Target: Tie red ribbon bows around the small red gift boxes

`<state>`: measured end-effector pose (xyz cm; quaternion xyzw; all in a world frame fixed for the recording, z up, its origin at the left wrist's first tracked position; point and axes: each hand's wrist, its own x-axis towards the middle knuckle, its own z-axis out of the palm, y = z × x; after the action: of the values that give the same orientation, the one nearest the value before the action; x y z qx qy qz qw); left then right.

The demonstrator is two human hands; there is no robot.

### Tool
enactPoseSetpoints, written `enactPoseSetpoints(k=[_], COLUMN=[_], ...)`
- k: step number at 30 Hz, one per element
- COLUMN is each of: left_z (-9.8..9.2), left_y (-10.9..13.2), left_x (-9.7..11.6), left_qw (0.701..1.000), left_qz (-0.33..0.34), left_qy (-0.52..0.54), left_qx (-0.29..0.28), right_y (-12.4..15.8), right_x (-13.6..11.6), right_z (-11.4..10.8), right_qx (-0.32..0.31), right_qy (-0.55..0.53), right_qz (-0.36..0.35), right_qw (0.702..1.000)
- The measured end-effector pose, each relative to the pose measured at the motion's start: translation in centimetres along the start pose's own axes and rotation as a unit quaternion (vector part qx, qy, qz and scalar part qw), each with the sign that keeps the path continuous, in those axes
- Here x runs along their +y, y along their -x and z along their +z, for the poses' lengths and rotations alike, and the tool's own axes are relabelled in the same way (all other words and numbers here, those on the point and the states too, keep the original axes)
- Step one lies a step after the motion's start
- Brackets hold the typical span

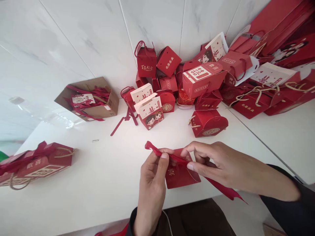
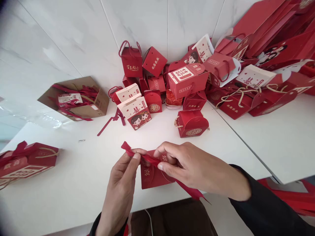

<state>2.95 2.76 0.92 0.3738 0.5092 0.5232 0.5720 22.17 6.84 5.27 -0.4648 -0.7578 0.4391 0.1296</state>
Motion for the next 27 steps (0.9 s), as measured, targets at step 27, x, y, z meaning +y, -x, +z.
enactPoseSetpoints(k=[27], left_z=[-0.4], left_y=[-0.4], left_x=[-3.6], left_qw=[0.913], left_qz=[0.315], left_qy=[-0.252], left_qx=[0.052], right_y=[-1.7], right_x=[0.6], right_z=[1.0], right_qx=[0.022], right_qy=[-0.150], right_qz=[0.009], right_qw=[0.988])
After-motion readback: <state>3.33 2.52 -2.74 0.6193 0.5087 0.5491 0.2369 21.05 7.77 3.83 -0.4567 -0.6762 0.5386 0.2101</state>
